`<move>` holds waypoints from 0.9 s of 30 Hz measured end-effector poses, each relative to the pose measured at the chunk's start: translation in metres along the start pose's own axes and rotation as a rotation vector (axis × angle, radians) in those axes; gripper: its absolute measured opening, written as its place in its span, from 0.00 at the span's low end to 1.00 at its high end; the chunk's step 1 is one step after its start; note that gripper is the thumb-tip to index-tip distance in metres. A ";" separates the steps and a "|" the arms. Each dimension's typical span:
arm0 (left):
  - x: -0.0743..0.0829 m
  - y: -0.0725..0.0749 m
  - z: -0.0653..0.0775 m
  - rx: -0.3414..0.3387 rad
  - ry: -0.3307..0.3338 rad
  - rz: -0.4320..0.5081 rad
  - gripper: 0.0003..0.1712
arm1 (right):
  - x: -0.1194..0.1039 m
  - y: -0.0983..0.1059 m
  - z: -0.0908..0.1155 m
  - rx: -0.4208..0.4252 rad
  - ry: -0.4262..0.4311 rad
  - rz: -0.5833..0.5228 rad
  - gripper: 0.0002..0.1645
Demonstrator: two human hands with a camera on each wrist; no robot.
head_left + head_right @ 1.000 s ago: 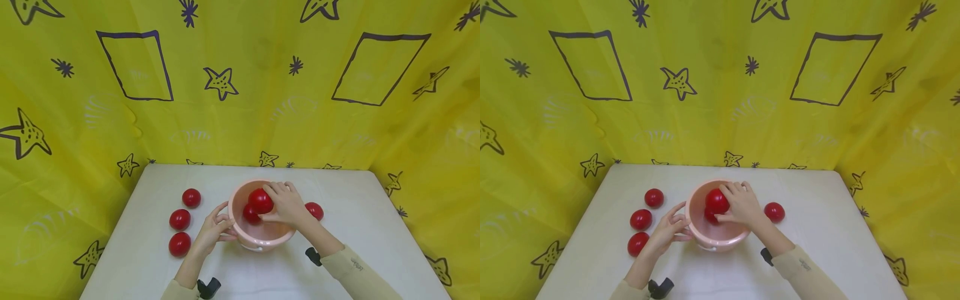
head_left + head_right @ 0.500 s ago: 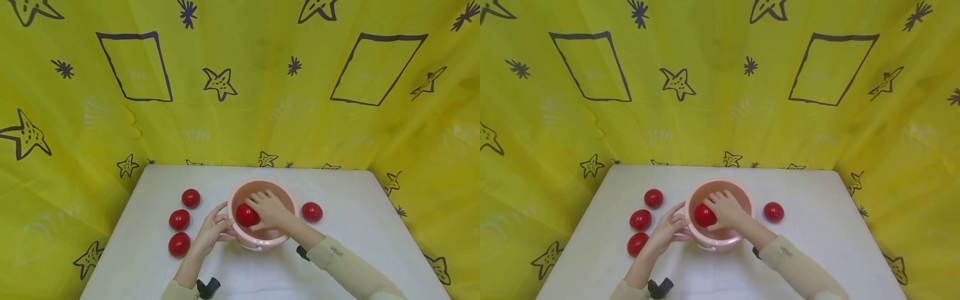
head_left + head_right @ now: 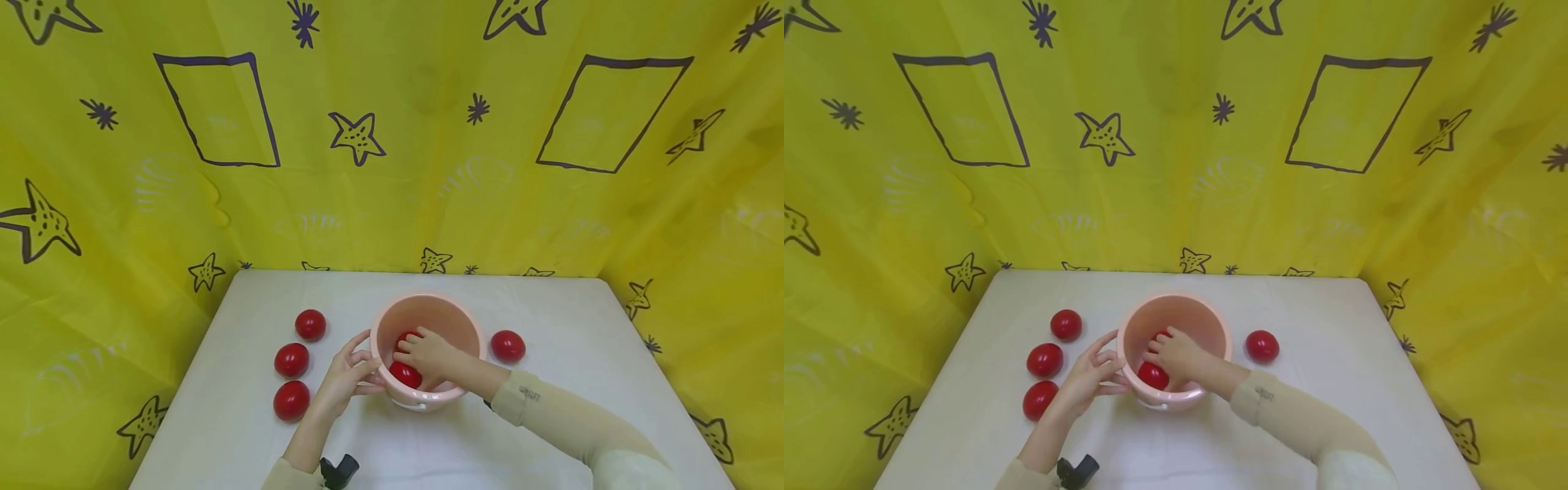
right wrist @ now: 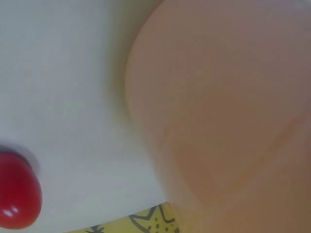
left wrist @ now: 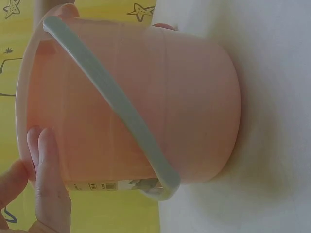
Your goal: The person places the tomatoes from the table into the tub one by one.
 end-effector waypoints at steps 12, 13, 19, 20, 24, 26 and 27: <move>-0.001 -0.001 0.000 -0.008 0.002 0.002 0.38 | -0.006 -0.009 -0.010 -0.022 0.066 0.174 0.45; 0.000 -0.001 0.000 -0.009 -0.001 0.004 0.38 | -0.006 -0.008 -0.011 -0.018 0.066 0.176 0.44; 0.002 -0.001 0.002 -0.012 -0.011 0.006 0.37 | -0.005 -0.007 -0.012 -0.028 0.050 0.176 0.44; 0.002 -0.001 0.002 -0.012 -0.013 0.005 0.37 | -0.004 -0.007 -0.011 -0.031 0.044 0.169 0.44; 0.001 -0.001 0.001 -0.006 -0.016 0.003 0.37 | -0.002 -0.005 -0.010 -0.022 0.025 0.132 0.43; 0.000 -0.001 0.001 -0.004 -0.014 0.002 0.37 | 0.001 -0.003 -0.008 -0.005 0.002 0.064 0.44; 0.000 -0.001 0.001 -0.004 -0.010 0.002 0.37 | 0.004 0.000 -0.007 0.011 -0.013 0.024 0.44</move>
Point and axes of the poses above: each hand's wrist, its own z-axis away from the middle knuckle, its own y-axis out of the back of the hand, x = y × z, the point moved 10 cm from there along -z, towards the middle knuckle, and after that the axes turned 2 degrees about z, right-handed, at the moved point
